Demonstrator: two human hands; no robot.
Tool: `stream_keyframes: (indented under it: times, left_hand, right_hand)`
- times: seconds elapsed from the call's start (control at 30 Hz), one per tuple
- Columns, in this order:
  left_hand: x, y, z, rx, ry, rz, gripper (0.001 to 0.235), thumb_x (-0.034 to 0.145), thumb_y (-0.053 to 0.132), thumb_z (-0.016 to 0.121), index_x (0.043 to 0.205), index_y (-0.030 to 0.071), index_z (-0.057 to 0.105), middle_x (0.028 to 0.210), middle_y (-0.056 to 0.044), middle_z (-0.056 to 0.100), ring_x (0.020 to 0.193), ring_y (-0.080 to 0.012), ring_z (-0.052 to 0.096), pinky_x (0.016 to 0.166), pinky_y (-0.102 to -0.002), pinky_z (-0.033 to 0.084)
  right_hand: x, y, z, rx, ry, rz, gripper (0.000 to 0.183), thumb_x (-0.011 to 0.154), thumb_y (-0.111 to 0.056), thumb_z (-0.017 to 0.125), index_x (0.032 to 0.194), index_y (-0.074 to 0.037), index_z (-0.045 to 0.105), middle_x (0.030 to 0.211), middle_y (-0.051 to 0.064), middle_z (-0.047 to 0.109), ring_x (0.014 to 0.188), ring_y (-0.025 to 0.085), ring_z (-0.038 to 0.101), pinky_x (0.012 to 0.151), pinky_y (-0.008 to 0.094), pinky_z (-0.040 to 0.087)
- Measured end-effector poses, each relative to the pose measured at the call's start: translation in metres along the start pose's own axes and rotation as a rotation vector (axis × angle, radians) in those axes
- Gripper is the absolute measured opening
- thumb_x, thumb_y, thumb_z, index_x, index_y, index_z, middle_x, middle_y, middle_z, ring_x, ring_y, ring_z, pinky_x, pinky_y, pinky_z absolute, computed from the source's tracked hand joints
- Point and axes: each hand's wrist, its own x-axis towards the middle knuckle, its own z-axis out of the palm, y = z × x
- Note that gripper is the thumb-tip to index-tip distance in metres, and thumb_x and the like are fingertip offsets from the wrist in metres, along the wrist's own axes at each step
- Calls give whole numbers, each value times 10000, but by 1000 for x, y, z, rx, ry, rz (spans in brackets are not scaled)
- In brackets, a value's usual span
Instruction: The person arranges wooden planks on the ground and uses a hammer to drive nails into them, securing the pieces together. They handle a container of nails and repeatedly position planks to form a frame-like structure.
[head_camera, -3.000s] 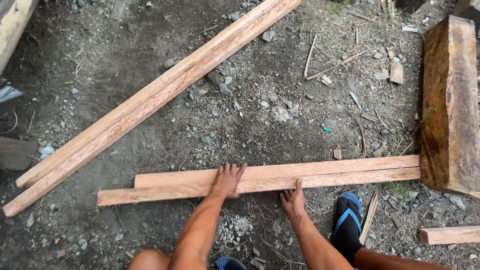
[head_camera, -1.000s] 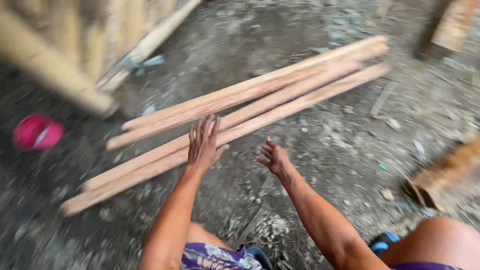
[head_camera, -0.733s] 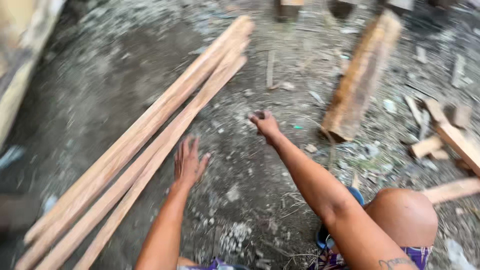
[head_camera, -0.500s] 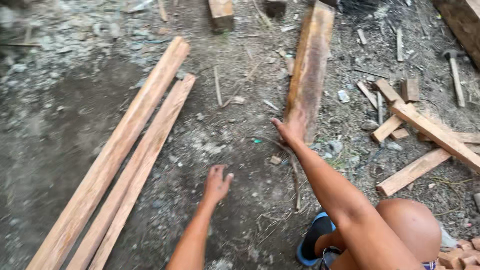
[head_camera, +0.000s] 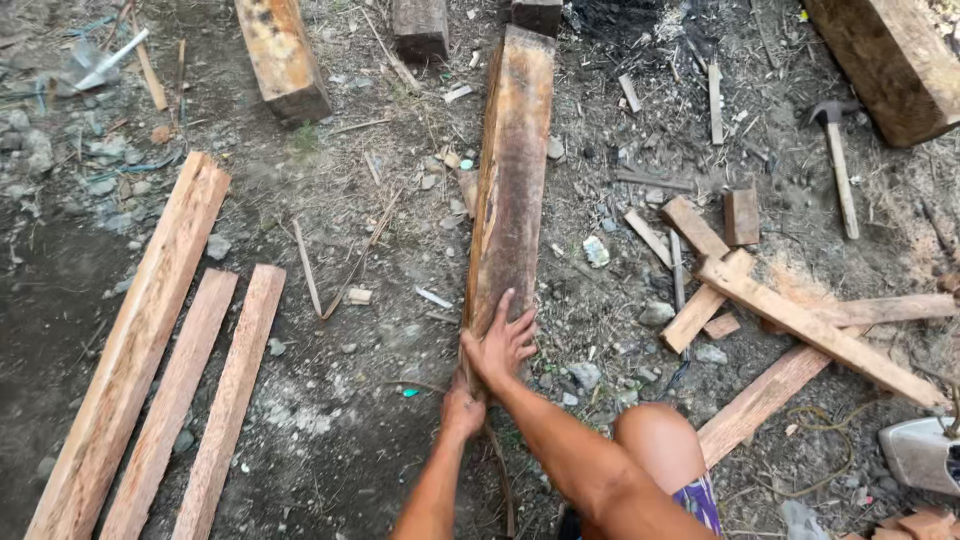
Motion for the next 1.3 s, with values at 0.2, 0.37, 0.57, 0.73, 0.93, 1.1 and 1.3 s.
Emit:
stream_keyframes:
  times: [0.2, 0.37, 0.57, 0.73, 0.93, 1.1, 1.3]
  left_hand:
    - [-12, 11, -15, 57, -56, -54, 690, 937, 526, 547, 1541, 229, 390, 1167, -221, 730, 1089, -448, 680, 969, -536, 515]
    - [-15, 49, 90, -152, -155, 229, 547, 912, 496, 608, 1304, 117, 649, 1141, -244, 715, 1061, -438, 681, 863, -519, 530]
    - [90, 100, 132, -108, 44, 322, 356, 1001, 338, 525, 1064, 57, 734, 1052, -253, 731, 984, -464, 688, 847, -522, 545]
    - [89, 36, 49, -1, -36, 288, 351, 928, 375, 615, 1118, 112, 748, 1017, -215, 742, 924, -427, 711, 840, -493, 553]
    - [86, 59, -47, -182, -152, -9, 372, 985, 323, 639, 1266, 83, 681, 1061, -209, 719, 844, -322, 701, 809, -501, 578]
    - [-30, 164, -97, 75, -326, 20, 342, 974, 273, 600, 1245, 102, 719, 998, -140, 759, 866, -254, 699, 795, -412, 551]
    - [-206, 339, -101, -176, -674, 379, 306, 973, 180, 642, 1225, 19, 711, 1082, -54, 755, 967, -129, 692, 863, -268, 552]
  right_hand:
    - [3, 7, -20, -30, -27, -93, 1265, 748, -509, 841, 1622, -348, -58, 1619, 408, -159, 1462, 651, 6, 1084, 809, 134]
    - [18, 54, -81, -438, -49, -158, 1222, 731, -465, 863, 1640, -357, 53, 1641, 375, -49, 1478, 596, 126, 1098, 799, 204]
    - [80, 57, -147, -473, 48, -255, 1167, 667, -455, 899, 1591, -415, 186, 1660, 266, 57, 1516, 514, 158, 1136, 773, 193]
    - [39, 40, -123, -380, -26, -161, 1146, 677, -435, 887, 1595, -425, 201, 1665, 278, 51, 1511, 507, 131, 1120, 767, 195]
    - [28, 50, -124, -238, 19, -203, 1024, 735, -487, 837, 1591, -365, 288, 1654, 261, 144, 1519, 479, 148, 1115, 774, 194]
    - [-49, 94, -213, 115, -106, -46, 747, 870, -557, 704, 1524, -294, 458, 1573, 158, 423, 1460, 373, 375, 1152, 609, 317]
    - [-192, 144, -394, 334, -9, 352, 522, 877, -393, 717, 1372, -262, 618, 1221, 149, 709, 1145, 359, 659, 990, 447, 525]
